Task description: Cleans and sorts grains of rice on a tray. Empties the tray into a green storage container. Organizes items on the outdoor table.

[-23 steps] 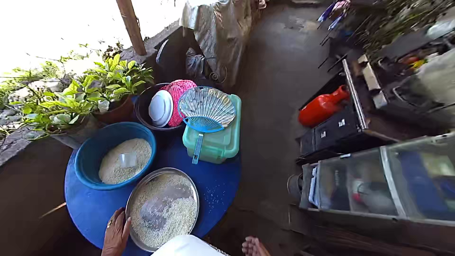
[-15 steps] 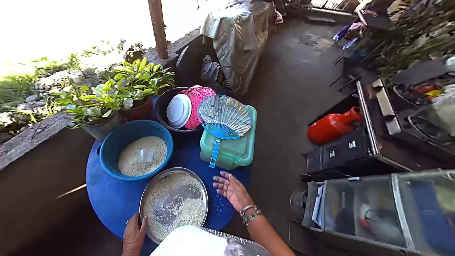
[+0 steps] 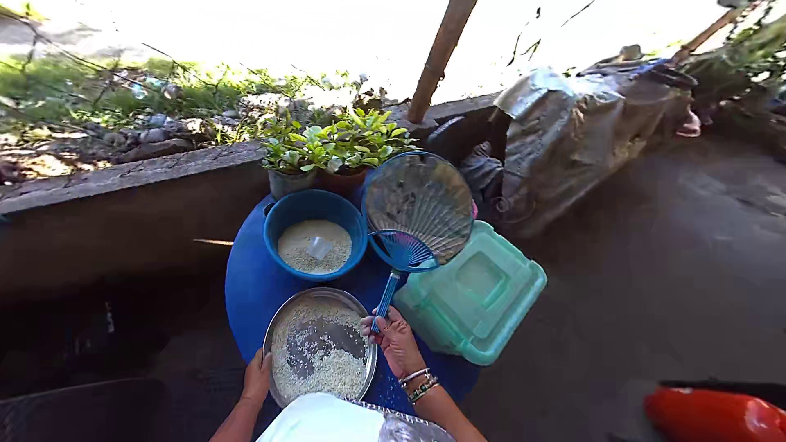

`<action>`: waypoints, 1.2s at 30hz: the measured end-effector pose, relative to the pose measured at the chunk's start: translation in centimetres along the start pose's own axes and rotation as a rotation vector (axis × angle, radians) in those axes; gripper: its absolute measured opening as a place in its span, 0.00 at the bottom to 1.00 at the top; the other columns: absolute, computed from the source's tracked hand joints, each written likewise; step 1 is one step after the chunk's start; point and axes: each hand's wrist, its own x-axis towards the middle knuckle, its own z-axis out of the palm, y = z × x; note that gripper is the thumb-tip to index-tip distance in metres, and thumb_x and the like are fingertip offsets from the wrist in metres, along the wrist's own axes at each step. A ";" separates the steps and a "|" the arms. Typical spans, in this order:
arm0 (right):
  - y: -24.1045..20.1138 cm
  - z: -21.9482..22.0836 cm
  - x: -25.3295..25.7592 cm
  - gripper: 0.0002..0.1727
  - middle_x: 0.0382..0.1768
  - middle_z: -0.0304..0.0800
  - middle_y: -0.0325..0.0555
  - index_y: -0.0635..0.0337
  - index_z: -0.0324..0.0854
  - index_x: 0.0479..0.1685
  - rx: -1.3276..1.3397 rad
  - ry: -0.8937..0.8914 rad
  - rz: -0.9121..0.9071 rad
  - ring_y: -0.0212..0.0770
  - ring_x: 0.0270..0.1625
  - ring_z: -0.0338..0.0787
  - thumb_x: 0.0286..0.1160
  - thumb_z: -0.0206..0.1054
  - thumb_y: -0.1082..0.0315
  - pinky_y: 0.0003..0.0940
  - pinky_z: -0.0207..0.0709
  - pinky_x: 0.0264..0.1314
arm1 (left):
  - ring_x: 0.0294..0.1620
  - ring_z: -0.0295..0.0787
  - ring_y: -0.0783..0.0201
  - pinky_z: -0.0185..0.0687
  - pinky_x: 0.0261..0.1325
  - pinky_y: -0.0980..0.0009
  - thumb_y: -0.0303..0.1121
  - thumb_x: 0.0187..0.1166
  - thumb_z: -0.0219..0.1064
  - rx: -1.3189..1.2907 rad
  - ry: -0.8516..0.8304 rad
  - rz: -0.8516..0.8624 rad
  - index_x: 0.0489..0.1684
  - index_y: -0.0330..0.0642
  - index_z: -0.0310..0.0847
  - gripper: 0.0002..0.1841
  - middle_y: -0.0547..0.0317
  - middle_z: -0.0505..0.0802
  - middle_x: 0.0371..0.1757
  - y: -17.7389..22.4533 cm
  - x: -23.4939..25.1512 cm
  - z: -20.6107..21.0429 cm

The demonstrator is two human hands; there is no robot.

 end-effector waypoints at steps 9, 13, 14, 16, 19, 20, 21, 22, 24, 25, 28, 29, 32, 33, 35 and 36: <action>2.2 1.2 5.4 0.10 0.37 0.95 0.53 0.65 0.71 0.61 -0.243 -0.297 0.347 0.39 0.31 0.94 0.90 0.51 0.76 0.27 0.85 0.32 | 0.66 0.83 0.30 0.69 0.74 0.39 0.36 0.96 0.46 -0.110 0.579 -0.164 0.70 0.16 0.73 0.25 0.17 0.86 0.59 -2.0 -7.7 2.4; 3.3 3.7 8.7 0.10 0.37 0.94 0.53 0.64 0.70 0.64 -0.306 -0.317 0.426 0.39 0.31 0.93 0.92 0.51 0.72 0.28 0.84 0.32 | 0.68 0.81 0.38 0.69 0.76 0.48 0.37 0.96 0.44 -0.252 0.708 -0.197 0.71 0.16 0.70 0.26 0.18 0.83 0.64 -1.5 -9.6 0.7; 3.4 4.3 9.2 0.12 0.37 0.94 0.53 0.64 0.69 0.65 -0.324 -0.316 0.438 0.39 0.30 0.93 0.93 0.51 0.70 0.28 0.84 0.32 | 0.68 0.81 0.42 0.70 0.76 0.51 0.38 0.97 0.43 -0.289 0.733 -0.199 0.72 0.17 0.70 0.27 0.20 0.83 0.65 -1.3 -9.8 0.1; 2.9 5.3 10.0 0.15 0.35 0.92 0.51 0.62 0.68 0.69 -0.405 -0.301 0.446 0.38 0.28 0.91 0.95 0.51 0.64 0.27 0.82 0.29 | 0.69 0.82 0.47 0.71 0.76 0.54 0.39 0.97 0.43 -0.345 0.783 -0.189 0.73 0.19 0.70 0.27 0.24 0.83 0.67 -0.7 -9.9 -0.9; 1.9 5.3 9.8 0.20 0.32 0.91 0.50 0.60 0.67 0.71 -0.583 -0.283 0.467 0.36 0.25 0.88 0.96 0.47 0.55 0.26 0.79 0.26 | 0.70 0.83 0.52 0.72 0.77 0.58 0.39 0.97 0.42 -0.387 0.838 -0.204 0.73 0.21 0.71 0.26 0.28 0.84 0.68 -0.1 -10.6 -2.3; 1.8 4.9 9.7 0.21 0.33 0.92 0.50 0.59 0.67 0.73 -0.600 -0.294 0.466 0.37 0.25 0.89 0.96 0.46 0.54 0.27 0.79 0.27 | 0.71 0.82 0.52 0.71 0.78 0.59 0.38 0.97 0.42 -0.405 0.856 -0.202 0.73 0.20 0.71 0.26 0.28 0.83 0.69 -0.1 -10.7 -2.8; 1.6 4.4 9.8 0.22 0.35 0.92 0.50 0.59 0.66 0.75 -0.601 -0.309 0.464 0.38 0.28 0.90 0.97 0.45 0.53 0.28 0.81 0.30 | 0.72 0.82 0.53 0.71 0.78 0.60 0.37 0.97 0.42 -0.433 0.871 -0.194 0.74 0.20 0.70 0.25 0.28 0.83 0.71 0.0 -10.5 -3.2; 1.4 3.8 9.9 0.23 0.38 0.93 0.51 0.58 0.65 0.78 -0.596 -0.321 0.466 0.40 0.32 0.92 0.97 0.44 0.53 0.30 0.83 0.33 | 0.72 0.81 0.54 0.71 0.78 0.62 0.37 0.97 0.42 -0.473 0.878 -0.188 0.75 0.21 0.69 0.25 0.29 0.81 0.72 0.1 -10.5 -3.5; 1.3 2.3 9.7 0.24 0.47 0.93 0.53 0.58 0.62 0.82 -0.595 -0.328 0.474 0.43 0.40 0.94 0.97 0.43 0.55 0.33 0.86 0.41 | 0.72 0.80 0.57 0.72 0.78 0.63 0.38 0.97 0.41 -0.556 0.891 -0.190 0.76 0.22 0.68 0.25 0.31 0.81 0.73 0.3 -10.7 -3.7; 1.4 1.5 9.6 0.25 0.52 0.91 0.54 0.58 0.60 0.84 -0.592 -0.330 0.475 0.44 0.43 0.94 0.97 0.44 0.56 0.35 0.87 0.44 | 0.72 0.81 0.57 0.72 0.78 0.63 0.38 0.97 0.41 -0.594 0.890 -0.188 0.78 0.23 0.67 0.26 0.32 0.80 0.74 0.7 -10.6 -3.7; 1.3 0.4 8.8 0.28 0.66 0.83 0.58 0.56 0.53 0.90 -0.600 -0.306 0.469 0.48 0.51 0.93 0.96 0.46 0.58 0.38 0.87 0.49 | 0.73 0.80 0.61 0.73 0.78 0.66 0.40 0.97 0.41 -0.667 0.864 -0.176 0.80 0.25 0.66 0.26 0.35 0.79 0.75 3.0 -10.3 -3.6; 1.2 0.2 8.3 0.29 0.71 0.79 0.59 0.55 0.52 0.91 -0.619 -0.279 0.458 0.48 0.53 0.92 0.96 0.47 0.58 0.39 0.87 0.50 | 0.73 0.80 0.61 0.73 0.77 0.66 0.40 0.97 0.41 -0.681 0.861 -0.167 0.79 0.26 0.66 0.26 0.36 0.80 0.75 3.8 -10.1 -3.5; 0.6 -0.1 6.5 0.28 0.72 0.77 0.63 0.61 0.56 0.89 -0.733 -0.178 0.341 0.49 0.56 0.90 0.95 0.48 0.58 0.40 0.84 0.53 | 0.73 0.80 0.62 0.73 0.77 0.67 0.40 0.97 0.40 -0.737 0.845 -0.132 0.79 0.26 0.66 0.26 0.37 0.79 0.75 5.9 -9.3 -3.0; 0.4 -0.2 5.6 0.26 0.65 0.80 0.61 0.65 0.62 0.83 -0.761 -0.149 0.280 0.48 0.53 0.90 0.96 0.47 0.58 0.40 0.84 0.51 | 0.72 0.81 0.63 0.74 0.76 0.67 0.40 0.97 0.40 -0.744 0.838 -0.125 0.79 0.26 0.67 0.26 0.37 0.80 0.75 6.5 -9.1 -2.7; -0.1 -0.3 3.4 0.25 0.47 0.85 0.52 0.69 0.74 0.67 -0.725 -0.150 0.194 0.41 0.43 0.89 0.97 0.40 0.57 0.35 0.83 0.44 | 0.71 0.81 0.63 0.74 0.76 0.66 0.41 0.97 0.40 -0.748 0.807 -0.124 0.78 0.27 0.67 0.27 0.38 0.80 0.74 7.4 -8.9 -2.2; -0.3 -0.3 2.3 0.28 0.41 0.86 0.47 0.67 0.76 0.61 -0.669 -0.203 0.189 0.38 0.39 0.89 0.97 0.35 0.54 0.33 0.83 0.41 | 0.72 0.81 0.63 0.74 0.76 0.66 0.42 0.97 0.40 -0.749 0.790 -0.127 0.78 0.28 0.67 0.27 0.38 0.80 0.74 7.9 -8.9 -1.8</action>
